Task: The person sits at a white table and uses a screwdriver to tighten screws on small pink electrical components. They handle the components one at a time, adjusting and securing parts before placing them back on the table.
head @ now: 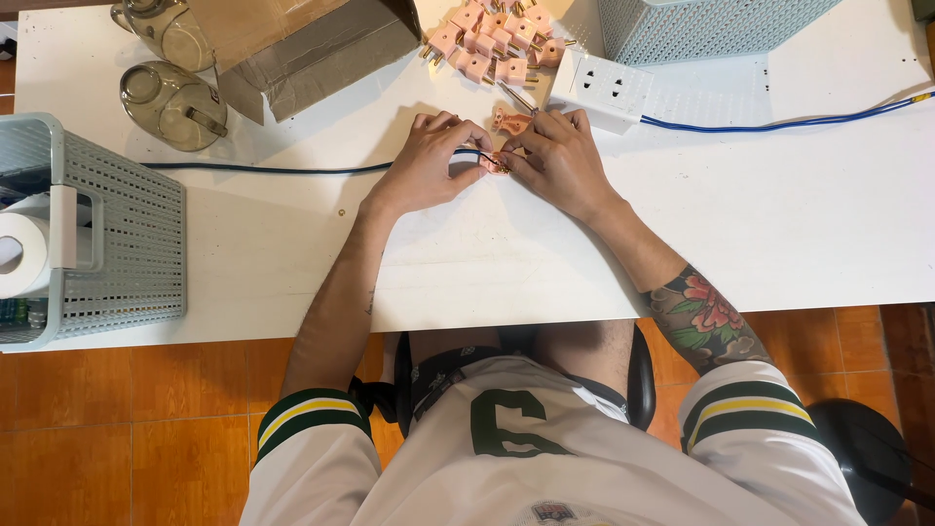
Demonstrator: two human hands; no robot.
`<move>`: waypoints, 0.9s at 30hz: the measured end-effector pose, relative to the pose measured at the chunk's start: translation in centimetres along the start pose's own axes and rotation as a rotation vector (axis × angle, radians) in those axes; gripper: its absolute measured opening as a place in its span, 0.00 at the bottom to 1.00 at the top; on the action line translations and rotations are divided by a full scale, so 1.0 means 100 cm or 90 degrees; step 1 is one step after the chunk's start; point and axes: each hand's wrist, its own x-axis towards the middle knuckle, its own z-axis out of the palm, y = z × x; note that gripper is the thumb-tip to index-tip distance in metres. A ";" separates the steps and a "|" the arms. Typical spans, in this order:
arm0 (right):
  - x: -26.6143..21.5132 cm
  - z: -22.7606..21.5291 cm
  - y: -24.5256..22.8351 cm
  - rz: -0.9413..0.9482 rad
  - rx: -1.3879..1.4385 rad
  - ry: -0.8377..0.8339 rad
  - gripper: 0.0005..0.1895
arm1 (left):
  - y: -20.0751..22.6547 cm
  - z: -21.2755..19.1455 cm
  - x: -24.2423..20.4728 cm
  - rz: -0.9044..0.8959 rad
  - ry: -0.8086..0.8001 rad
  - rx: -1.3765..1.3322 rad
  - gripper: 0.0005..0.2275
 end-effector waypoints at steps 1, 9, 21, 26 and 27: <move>0.000 0.001 0.001 0.000 0.000 0.000 0.09 | 0.000 0.000 0.000 0.000 0.000 0.000 0.15; 0.001 -0.001 -0.003 0.012 0.005 0.001 0.08 | 0.005 -0.003 0.001 -0.004 -0.006 -0.001 0.14; -0.001 0.017 0.011 -0.018 -0.027 0.035 0.10 | 0.002 -0.001 0.000 -0.007 -0.009 -0.008 0.14; 0.001 0.014 0.009 -0.039 -0.043 0.034 0.09 | 0.002 -0.002 0.000 -0.006 -0.012 -0.008 0.14; 0.001 0.013 0.007 -0.039 -0.038 0.030 0.09 | 0.001 -0.001 0.000 -0.005 -0.011 -0.006 0.14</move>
